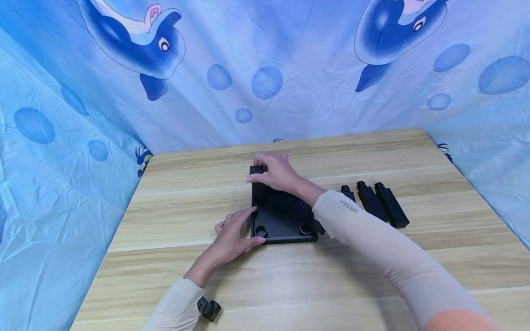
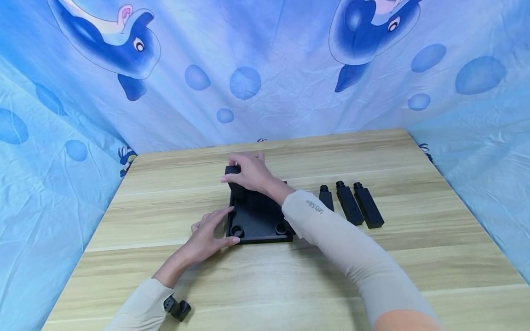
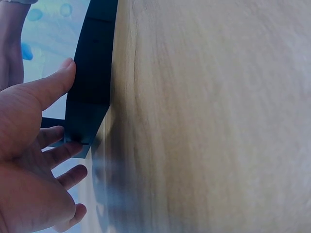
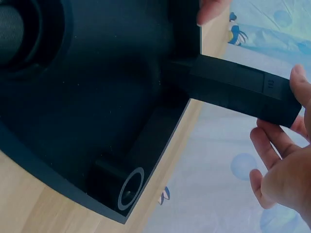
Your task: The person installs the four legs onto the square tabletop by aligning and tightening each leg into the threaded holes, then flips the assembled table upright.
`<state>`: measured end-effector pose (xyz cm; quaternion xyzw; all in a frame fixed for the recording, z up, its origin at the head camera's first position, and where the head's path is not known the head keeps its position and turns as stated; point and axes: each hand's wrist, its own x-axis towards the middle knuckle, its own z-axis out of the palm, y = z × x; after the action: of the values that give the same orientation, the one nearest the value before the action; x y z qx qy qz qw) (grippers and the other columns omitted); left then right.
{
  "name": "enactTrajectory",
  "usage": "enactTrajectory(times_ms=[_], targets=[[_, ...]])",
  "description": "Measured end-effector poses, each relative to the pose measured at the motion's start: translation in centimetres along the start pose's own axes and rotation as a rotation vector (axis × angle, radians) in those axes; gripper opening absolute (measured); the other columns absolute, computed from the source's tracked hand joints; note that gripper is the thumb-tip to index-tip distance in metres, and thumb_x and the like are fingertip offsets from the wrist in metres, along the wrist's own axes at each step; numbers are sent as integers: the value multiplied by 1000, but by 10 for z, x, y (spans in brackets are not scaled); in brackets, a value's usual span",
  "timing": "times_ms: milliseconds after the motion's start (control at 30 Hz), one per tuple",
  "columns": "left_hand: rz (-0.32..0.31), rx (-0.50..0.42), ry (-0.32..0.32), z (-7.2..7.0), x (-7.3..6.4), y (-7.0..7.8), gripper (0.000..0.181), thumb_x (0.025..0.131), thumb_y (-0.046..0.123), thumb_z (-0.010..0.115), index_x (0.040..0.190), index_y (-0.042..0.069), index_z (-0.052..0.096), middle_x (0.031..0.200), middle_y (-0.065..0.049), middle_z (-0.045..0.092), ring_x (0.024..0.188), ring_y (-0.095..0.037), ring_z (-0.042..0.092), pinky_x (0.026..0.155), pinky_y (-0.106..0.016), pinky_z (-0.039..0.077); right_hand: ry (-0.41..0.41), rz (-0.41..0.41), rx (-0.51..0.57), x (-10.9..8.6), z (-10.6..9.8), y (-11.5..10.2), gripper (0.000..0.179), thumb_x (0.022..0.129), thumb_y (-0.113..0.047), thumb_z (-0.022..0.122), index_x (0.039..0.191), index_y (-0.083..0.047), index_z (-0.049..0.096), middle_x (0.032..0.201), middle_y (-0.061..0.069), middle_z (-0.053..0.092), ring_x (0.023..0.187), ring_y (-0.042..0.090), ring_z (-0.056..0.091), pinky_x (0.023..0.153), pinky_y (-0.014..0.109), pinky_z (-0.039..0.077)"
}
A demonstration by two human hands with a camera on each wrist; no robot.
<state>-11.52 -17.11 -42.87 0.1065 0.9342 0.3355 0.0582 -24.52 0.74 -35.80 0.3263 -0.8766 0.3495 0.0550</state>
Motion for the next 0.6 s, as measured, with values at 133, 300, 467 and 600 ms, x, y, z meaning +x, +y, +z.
enactTrajectory(times_ms=[133, 300, 467, 600], targets=[[3, 3, 0, -1, 0, 0, 83, 78, 42, 79, 148, 23, 39, 148, 1, 40, 133, -23, 31, 99, -50, 12, 39, 11, -29, 0, 2, -2, 34, 80, -40, 77, 85, -16, 53, 70, -1, 52, 69, 14, 48, 85, 44, 24], [9, -4, 0, -2, 1, 0, 82, 78, 41, 79, 148, 23, 39, 147, 1, 41, 133, -24, 31, 99, -51, 12, 46, 16, -44, 0, 2, -2, 33, 81, -42, 76, 88, -18, 55, 69, -3, 52, 68, 12, 49, 87, 44, 25], [12, -10, -3, -2, 1, 1, 82, 78, 40, 79, 148, 22, 39, 147, 1, 41, 133, -24, 31, 99, -52, 11, -29, -4, -28, 0, -4, 0, 31, 83, -40, 75, 102, -20, 62, 70, -2, 52, 69, 13, 48, 88, 45, 23], [15, -11, -2, -2, 1, 0, 82, 78, 39, 79, 148, 22, 39, 147, 0, 41, 132, -24, 32, 99, -52, 12, -134, -14, 3, 0, -12, 2, 40, 87, -35, 71, 125, -22, 63, 80, -4, 60, 74, 11, 53, 92, 46, 21]])
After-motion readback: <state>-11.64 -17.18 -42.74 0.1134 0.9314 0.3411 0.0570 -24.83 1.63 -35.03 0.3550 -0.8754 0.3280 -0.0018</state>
